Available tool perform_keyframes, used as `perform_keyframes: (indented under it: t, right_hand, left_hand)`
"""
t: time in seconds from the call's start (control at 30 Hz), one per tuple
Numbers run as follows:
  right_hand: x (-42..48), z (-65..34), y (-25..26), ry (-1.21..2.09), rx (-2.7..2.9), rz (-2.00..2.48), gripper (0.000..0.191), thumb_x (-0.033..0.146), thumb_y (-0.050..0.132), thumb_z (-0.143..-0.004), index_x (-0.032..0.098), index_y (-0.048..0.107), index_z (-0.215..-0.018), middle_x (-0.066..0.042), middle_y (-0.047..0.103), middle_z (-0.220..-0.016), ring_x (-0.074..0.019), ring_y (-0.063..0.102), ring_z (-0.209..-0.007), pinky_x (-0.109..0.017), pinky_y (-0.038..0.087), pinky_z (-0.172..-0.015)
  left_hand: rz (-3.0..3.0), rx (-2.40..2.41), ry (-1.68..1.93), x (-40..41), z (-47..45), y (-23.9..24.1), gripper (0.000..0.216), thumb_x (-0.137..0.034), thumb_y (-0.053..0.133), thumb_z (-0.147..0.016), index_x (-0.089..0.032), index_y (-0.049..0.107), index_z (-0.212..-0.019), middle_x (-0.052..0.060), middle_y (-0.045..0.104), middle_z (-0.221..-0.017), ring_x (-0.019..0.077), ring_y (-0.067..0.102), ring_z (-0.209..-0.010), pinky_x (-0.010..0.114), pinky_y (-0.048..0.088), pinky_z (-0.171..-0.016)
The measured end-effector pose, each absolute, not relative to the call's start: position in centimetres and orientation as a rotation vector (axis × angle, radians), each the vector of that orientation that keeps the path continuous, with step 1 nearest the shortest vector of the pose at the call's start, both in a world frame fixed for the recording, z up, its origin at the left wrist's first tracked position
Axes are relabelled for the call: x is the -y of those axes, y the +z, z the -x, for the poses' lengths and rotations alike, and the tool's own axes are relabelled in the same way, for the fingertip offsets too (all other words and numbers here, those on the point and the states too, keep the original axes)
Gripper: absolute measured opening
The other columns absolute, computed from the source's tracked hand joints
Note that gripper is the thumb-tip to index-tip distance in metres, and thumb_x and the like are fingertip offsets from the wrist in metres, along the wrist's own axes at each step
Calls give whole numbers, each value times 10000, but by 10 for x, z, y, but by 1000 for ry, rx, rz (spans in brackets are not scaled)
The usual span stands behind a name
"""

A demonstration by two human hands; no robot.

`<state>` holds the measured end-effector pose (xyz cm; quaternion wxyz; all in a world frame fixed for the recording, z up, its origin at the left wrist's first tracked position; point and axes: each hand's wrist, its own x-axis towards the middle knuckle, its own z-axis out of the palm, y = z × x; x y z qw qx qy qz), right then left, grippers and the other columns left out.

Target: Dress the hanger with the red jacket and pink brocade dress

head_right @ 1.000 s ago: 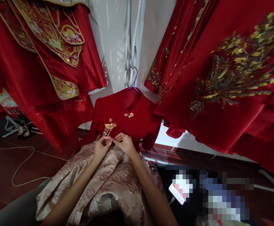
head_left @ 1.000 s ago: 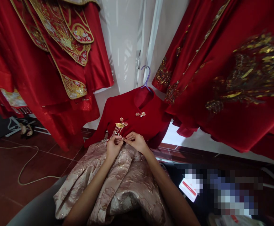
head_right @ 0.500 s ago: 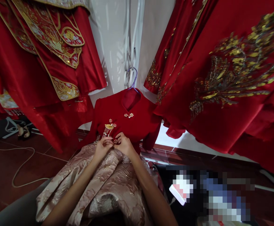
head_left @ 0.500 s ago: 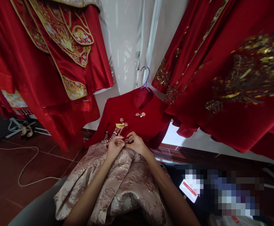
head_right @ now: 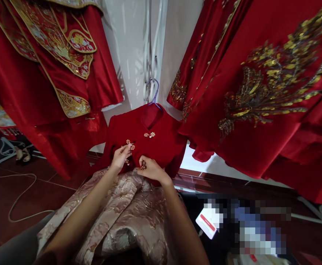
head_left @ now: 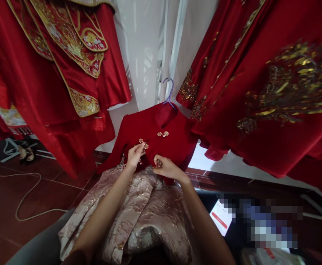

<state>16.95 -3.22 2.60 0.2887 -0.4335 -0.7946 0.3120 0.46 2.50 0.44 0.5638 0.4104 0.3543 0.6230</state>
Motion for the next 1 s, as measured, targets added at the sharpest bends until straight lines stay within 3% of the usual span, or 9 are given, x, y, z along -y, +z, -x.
perform_keyframes:
  t: [0.33, 0.43, 0.53, 0.67, 0.8, 1.0]
  right_hand:
    - [33, -171, 26, 851, 2146, 1155, 199, 207, 590, -658, 207, 419, -759, 49, 472, -700, -98, 426, -635, -226, 330, -596]
    - [35, -177, 31, 910, 2201, 1161, 196, 199, 598, -654, 201, 430, -756, 45, 477, -706, -98, 427, -638, -225, 331, -584]
    - [37, -186, 34, 1023, 2249, 1206, 207, 192, 609, -647, 197, 430, -751, 50, 459, -674, -95, 412, -613, -220, 317, -549]
    - [37, -193, 35, 1142, 2263, 1255, 226, 190, 622, -650, 194, 415, -739, 61, 433, -629, -87, 389, -579, -218, 295, -521]
    - [38, -196, 36, 1151, 2259, 1290, 229, 184, 627, -654, 192, 412, -730, 59, 435, -633, -87, 386, -583, -221, 295, -522]
    - [39, -201, 39, 1186, 2262, 1346, 223, 178, 634, -658, 189, 424, -730, 61, 441, -631, -81, 387, -575, -221, 289, -522]
  left_hand:
    - [-1068, -1013, 1484, -22, -16, 10, 322, -406, 636, -718, -152, 677, -911, 71, 689, -963, 153, 627, -820, 227, 475, -641]
    - [-1363, -1005, 1398, -22, -23, 25, 270, -392, 612, -752, -156, 679, -867, 52, 689, -873, 147, 619, -803, 251, 474, -719]
    - [-1739, -922, 1429, -26, -32, 45, 199, -293, 584, -796, -178, 641, -947, 49, 662, -954, 127, 606, -850, 253, 464, -791]
    - [-2260, -1053, 1345, -29, -41, 69, 238, -337, 493, -869, -235, 576, -1067, 47, 591, -1008, 124, 586, -823, 252, 476, -725]
    - [-2671, -1392, 1136, -30, -46, 83, 306, -405, 439, -888, -225, 520, -1122, 86, 517, -1038, 186, 555, -880, 273, 469, -630]
    - [-3021, -1411, 920, -39, -48, 98, 213, -336, 440, -893, -195, 542, -1016, 113, 484, -1033, 234, 472, -1004, 284, 460, -633]
